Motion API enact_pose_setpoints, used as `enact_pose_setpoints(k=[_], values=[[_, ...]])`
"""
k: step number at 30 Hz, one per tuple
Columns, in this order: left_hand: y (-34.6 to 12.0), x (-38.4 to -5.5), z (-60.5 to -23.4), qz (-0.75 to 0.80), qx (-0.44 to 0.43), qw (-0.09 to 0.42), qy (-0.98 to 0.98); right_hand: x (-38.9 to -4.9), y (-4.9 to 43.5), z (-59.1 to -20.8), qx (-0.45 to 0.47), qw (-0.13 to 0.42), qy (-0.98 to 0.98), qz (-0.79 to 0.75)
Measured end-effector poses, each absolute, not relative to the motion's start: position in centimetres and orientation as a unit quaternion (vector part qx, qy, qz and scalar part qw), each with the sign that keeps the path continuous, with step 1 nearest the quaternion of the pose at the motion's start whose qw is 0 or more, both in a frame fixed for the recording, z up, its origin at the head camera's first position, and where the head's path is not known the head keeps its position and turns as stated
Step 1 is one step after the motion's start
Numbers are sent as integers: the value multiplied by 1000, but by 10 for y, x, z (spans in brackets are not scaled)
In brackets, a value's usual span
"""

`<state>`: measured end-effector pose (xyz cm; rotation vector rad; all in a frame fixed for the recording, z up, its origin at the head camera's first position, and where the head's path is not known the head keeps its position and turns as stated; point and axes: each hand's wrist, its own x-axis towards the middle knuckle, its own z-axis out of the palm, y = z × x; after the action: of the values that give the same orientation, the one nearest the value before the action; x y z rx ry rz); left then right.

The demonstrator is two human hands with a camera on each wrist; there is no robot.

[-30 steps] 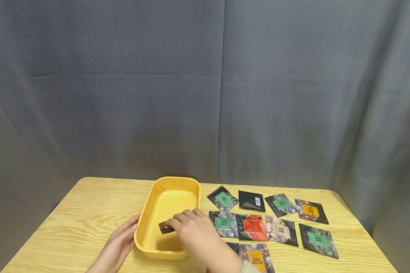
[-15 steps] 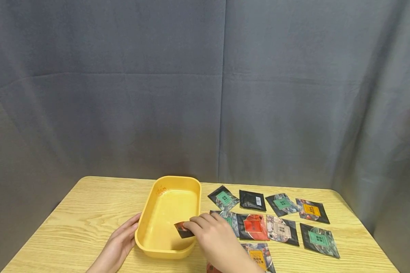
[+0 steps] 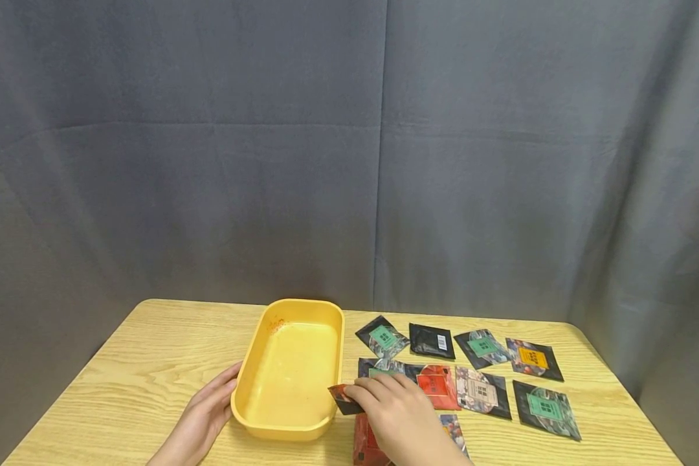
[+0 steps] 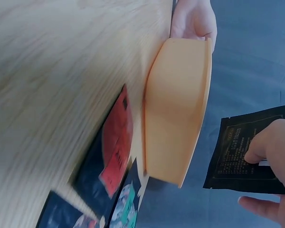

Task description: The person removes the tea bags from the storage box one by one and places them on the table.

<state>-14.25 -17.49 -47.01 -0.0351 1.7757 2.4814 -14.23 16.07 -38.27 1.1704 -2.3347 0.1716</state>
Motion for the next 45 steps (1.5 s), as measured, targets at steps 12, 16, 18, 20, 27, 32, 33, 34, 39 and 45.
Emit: enact_pose_setpoints(k=[12,16,18,20,27,32,33,34,39,45], values=[[-175,-142,-469,813,-1,49,581,-137,197,-389,413,269,-869,51],[-176,-141,-468,813,1,50,580,-135,209,-390,396,262,-879,46],[-176,-141,-469,813,3,52,580,-134,214,-391,385,257,-885,44],[-176,-142,-469,815,3,52,577,-134,220,-392,377,264,-887,38],[-176,-142,-468,817,1,51,574,-129,241,-398,350,252,-902,23],[-176,-141,-467,816,-1,49,577,-128,257,-402,340,217,-915,14],[-176,-141,-467,815,-1,48,577,-128,261,-403,334,213,-918,10],[-176,-141,-467,815,-1,48,577,-127,264,-403,323,198,-926,8],[-176,-142,-468,816,0,51,576,-124,280,-404,280,160,-946,-9],[-176,-142,-469,817,2,53,574,-125,298,-413,251,150,-956,-26]])
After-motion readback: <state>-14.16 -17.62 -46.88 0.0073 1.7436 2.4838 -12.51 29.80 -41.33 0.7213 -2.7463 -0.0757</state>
